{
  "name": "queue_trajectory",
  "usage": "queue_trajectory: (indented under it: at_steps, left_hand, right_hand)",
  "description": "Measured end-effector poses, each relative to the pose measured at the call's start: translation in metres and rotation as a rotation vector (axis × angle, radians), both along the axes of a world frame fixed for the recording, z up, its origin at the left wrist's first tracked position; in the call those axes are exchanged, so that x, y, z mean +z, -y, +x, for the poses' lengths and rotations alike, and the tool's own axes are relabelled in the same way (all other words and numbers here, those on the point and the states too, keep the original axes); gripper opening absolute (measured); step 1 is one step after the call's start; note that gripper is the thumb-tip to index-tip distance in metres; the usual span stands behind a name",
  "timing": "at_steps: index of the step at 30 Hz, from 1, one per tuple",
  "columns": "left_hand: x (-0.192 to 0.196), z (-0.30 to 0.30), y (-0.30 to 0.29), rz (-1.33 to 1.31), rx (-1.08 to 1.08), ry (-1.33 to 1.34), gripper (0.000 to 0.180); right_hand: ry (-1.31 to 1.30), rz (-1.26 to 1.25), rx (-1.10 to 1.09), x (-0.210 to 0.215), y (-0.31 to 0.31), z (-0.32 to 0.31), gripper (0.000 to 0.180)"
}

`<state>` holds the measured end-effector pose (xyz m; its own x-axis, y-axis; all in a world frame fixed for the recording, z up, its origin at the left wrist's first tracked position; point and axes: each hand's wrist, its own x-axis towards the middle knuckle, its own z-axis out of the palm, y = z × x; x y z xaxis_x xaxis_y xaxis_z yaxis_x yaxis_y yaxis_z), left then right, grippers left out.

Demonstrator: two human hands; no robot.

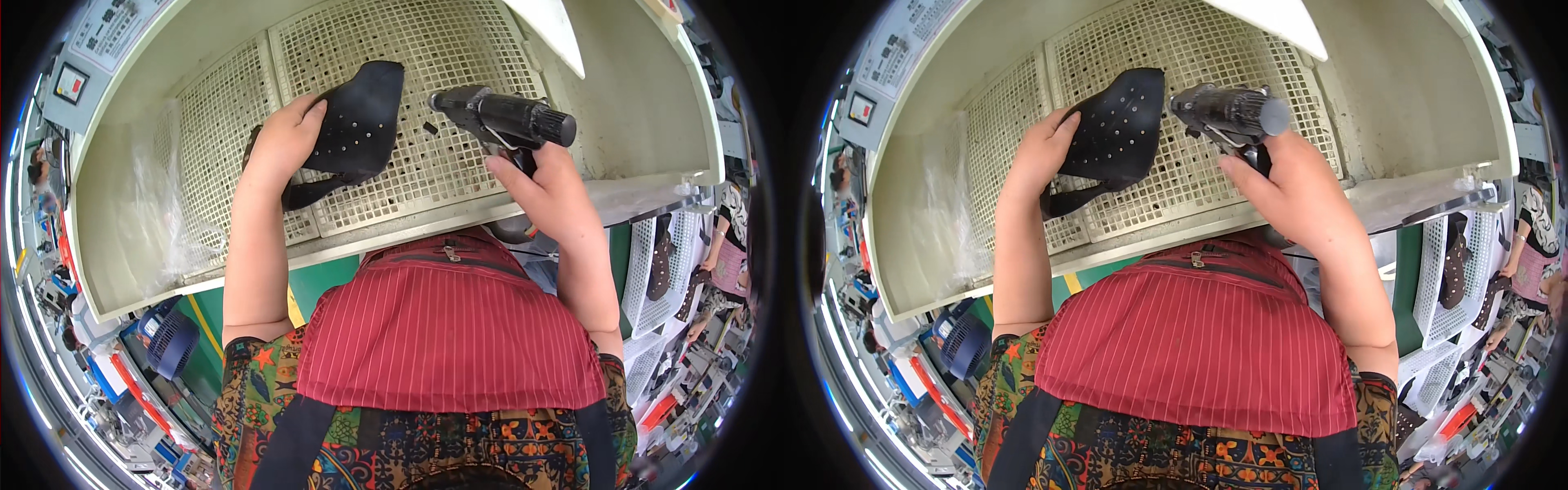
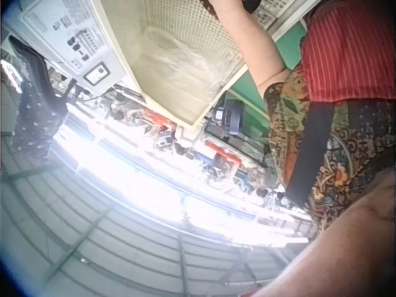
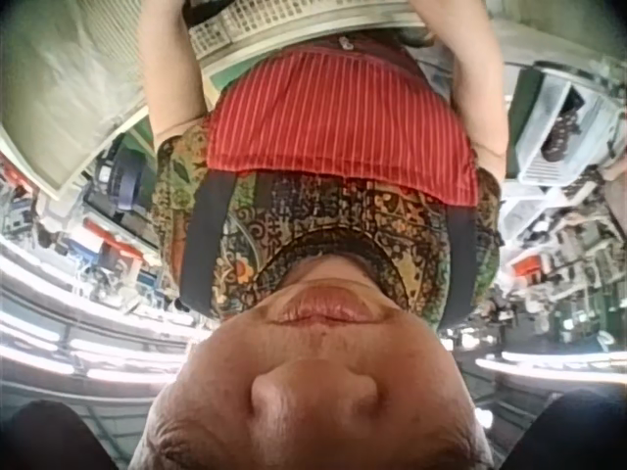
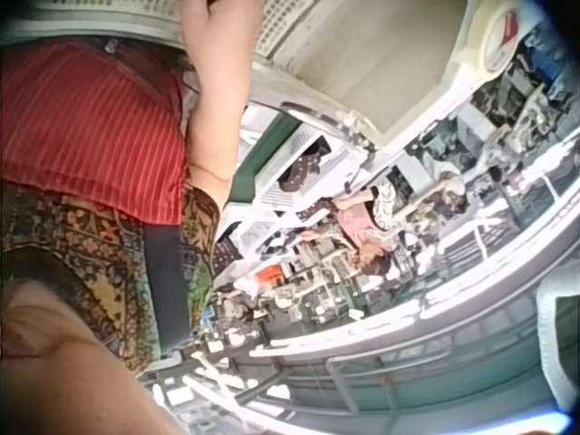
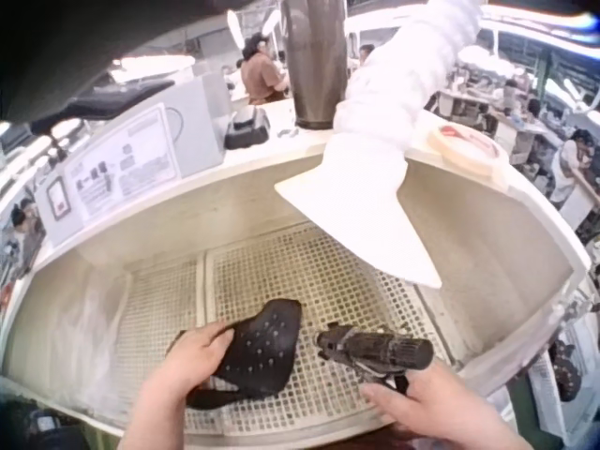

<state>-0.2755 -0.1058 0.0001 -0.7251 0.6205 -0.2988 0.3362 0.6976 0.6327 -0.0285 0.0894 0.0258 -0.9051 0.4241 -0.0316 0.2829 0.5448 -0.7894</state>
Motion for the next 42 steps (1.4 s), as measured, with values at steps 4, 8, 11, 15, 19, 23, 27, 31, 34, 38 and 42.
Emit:
queue_trajectory:
  at_steps: [4,8,11,15,19,23,27,31,34,38,42]
  left_hand:
    - [-0.007,0.014,0.005,0.038,0.025,-0.100,0.040]
    - [-0.011,0.021,0.012,0.114,0.106,-0.080,0.039]
    - [-0.005,0.043,0.016,0.223,0.187,-0.048,0.038]
    - [-0.014,0.053,0.029,0.432,0.355,0.147,0.038]
    - [-0.007,0.048,0.023,0.407,0.391,0.193,0.038]
    - [-0.014,0.039,0.024,0.330,0.310,0.180,0.037]
    - [-0.016,0.035,0.026,0.336,0.291,0.181,0.037]
    - [-0.014,0.037,0.026,0.309,0.281,0.173,0.037]
    - [-0.020,0.033,0.025,0.262,0.247,0.134,0.039]
    - [0.005,0.030,0.031,0.181,0.296,-0.177,0.041]
    - [0.042,-0.003,0.062,0.191,0.441,-0.531,0.050]
  right_hand:
    - [0.046,0.029,0.008,0.004,0.009,-0.002,0.034]
    - [0.110,0.023,0.134,0.010,0.015,0.000,0.032]
    - [0.072,-0.052,0.180,0.010,0.015,0.005,0.033]
    - [0.021,0.000,0.249,0.007,0.011,0.005,0.036]
    - [0.133,0.075,0.242,0.006,0.024,-0.012,0.038]
    - [0.184,0.095,0.342,0.005,0.027,-0.020,0.038]
    - [0.100,0.079,0.231,0.006,0.023,-0.018,0.036]
    - [0.180,0.187,0.226,0.014,0.014,-0.006,0.035]
    - [0.218,0.064,0.323,0.025,0.021,-0.002,0.035]
    - [0.188,0.000,0.287,0.028,0.021,0.002,0.033]
    - [0.053,-0.087,0.213,0.022,0.013,0.013,0.031]
